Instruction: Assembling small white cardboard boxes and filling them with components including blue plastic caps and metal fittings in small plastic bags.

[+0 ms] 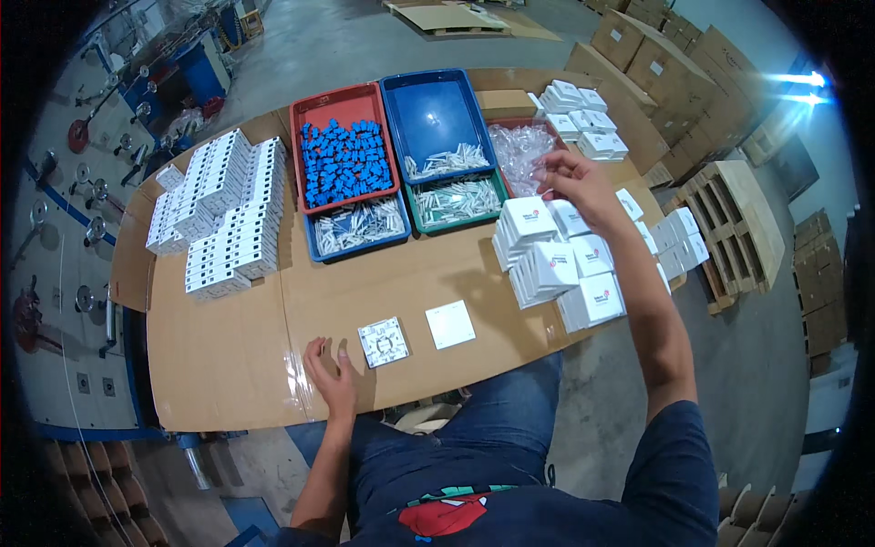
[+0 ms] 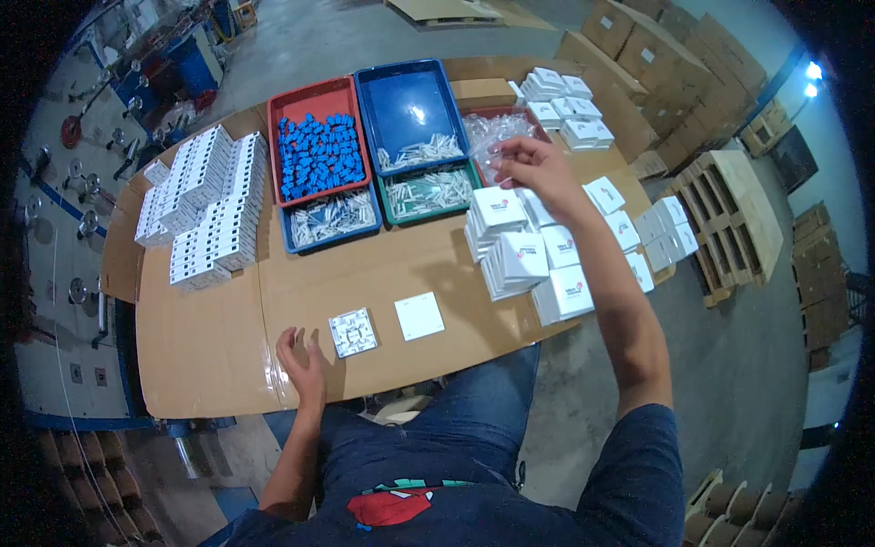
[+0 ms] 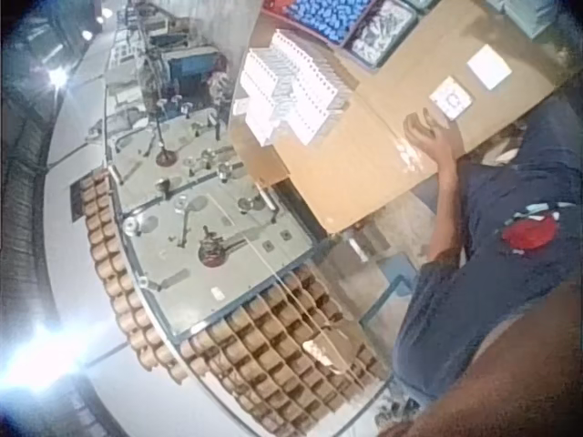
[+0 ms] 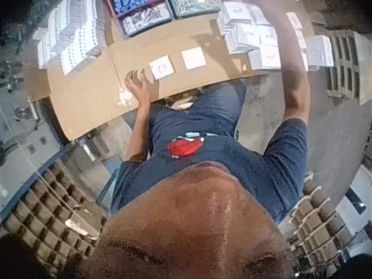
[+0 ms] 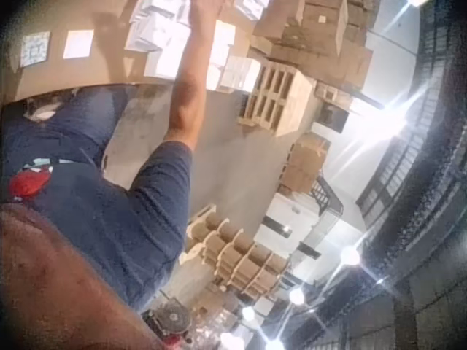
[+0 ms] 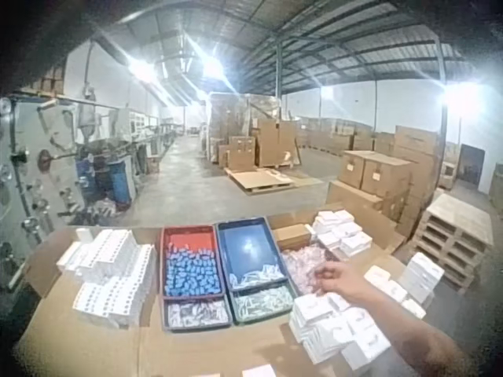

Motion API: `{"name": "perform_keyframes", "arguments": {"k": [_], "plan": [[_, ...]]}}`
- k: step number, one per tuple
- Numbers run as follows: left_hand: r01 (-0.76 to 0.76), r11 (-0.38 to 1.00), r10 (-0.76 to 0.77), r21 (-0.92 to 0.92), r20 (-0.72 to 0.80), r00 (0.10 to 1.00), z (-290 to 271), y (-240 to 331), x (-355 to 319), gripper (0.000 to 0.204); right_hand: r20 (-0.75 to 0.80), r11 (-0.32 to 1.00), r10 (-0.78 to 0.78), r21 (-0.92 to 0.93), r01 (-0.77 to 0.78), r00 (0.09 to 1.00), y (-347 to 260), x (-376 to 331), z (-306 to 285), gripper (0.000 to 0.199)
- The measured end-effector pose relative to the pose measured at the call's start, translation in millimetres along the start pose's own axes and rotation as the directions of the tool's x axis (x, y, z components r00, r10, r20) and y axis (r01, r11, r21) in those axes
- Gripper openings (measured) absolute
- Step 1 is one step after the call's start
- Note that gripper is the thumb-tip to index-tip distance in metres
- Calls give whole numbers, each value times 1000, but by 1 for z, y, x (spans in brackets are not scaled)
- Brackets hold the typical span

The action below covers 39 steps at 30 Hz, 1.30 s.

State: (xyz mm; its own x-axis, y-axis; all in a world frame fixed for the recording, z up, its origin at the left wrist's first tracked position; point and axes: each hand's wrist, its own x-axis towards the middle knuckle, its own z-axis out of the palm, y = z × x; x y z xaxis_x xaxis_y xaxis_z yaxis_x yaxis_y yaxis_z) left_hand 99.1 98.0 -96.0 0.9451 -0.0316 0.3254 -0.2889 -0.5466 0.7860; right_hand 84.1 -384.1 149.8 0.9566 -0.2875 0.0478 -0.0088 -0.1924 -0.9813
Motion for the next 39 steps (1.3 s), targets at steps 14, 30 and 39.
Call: {"name": "perform_keyframes", "arguments": {"k": [14,30,39], "plan": [[443,487,-40,-753,487,872,12,208,0,31,59,912,103,392,-117,993,18,-165,183,24],[514,305,-193,-801,477,858,-15,183,-20,30,107,918,140,359,-169,984,48,-192,227,23],[391,522,-86,-758,410,908,-12,165,-17,22,-68,984,-166,55,170,984,23,-179,220,27]]}}
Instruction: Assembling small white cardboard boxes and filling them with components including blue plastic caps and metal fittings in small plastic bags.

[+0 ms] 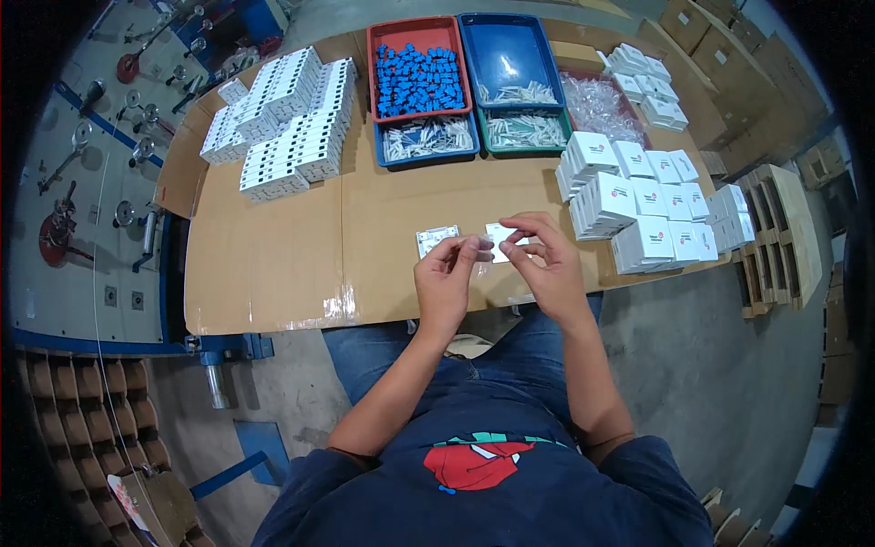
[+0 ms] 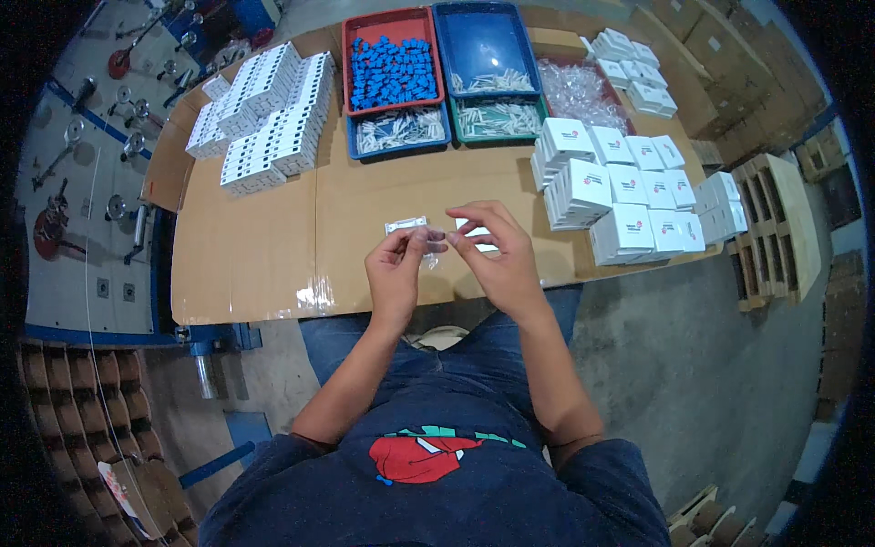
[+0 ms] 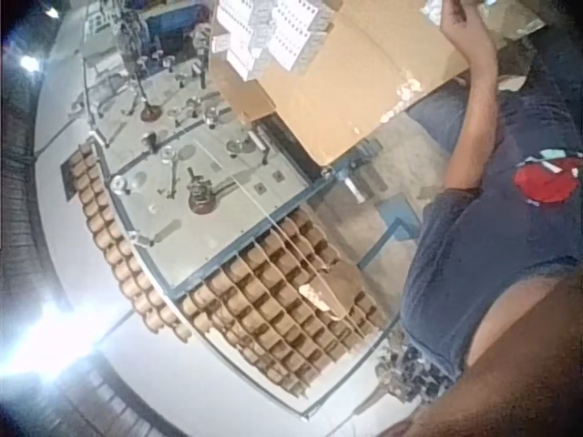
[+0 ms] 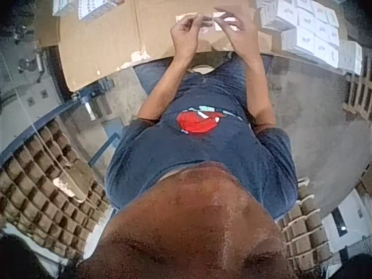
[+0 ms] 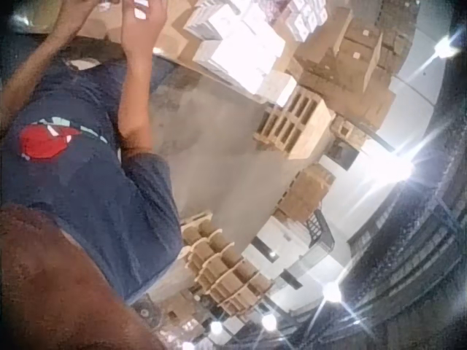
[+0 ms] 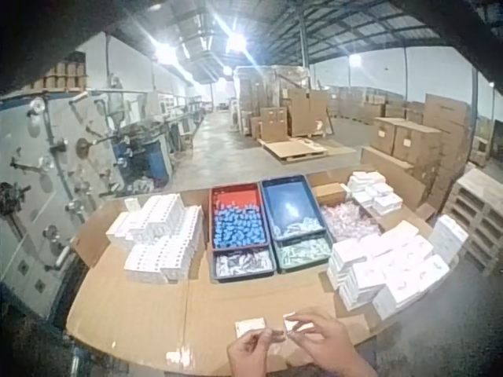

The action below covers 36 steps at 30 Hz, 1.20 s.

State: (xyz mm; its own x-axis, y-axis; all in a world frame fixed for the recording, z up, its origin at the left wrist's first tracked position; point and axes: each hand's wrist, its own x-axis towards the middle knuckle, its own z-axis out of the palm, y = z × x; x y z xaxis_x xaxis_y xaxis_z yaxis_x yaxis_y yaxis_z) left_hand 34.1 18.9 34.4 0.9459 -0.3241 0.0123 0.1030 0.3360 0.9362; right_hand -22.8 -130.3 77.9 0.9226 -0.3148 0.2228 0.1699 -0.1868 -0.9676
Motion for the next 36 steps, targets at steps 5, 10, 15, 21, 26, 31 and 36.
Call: {"name": "perform_keyframes", "arguments": {"k": [5,10,15,21,26,31,36], "plan": [[22,1000,-22,-8,84,996,-9,-8,6,15,121,993,-6,-119,20,993,-4,13,-2,22],[81,996,-84,28,142,986,-23,-17,12,15,329,987,15,-155,38,944,5,20,-11,10],[219,973,-230,71,264,937,-29,-17,17,18,433,983,80,-183,1,898,19,31,-24,10],[246,960,-269,135,193,943,-28,-20,20,20,458,965,254,-179,-191,852,45,30,-30,7],[85,954,-143,287,186,972,-26,-26,21,20,486,917,348,2,-399,802,57,25,-28,12],[92,940,-170,327,219,961,-29,-26,22,20,415,921,369,-43,-387,832,69,26,-29,14],[167,921,-243,352,184,953,-27,-15,23,21,394,898,420,-48,-438,818,56,28,-26,14]]}}
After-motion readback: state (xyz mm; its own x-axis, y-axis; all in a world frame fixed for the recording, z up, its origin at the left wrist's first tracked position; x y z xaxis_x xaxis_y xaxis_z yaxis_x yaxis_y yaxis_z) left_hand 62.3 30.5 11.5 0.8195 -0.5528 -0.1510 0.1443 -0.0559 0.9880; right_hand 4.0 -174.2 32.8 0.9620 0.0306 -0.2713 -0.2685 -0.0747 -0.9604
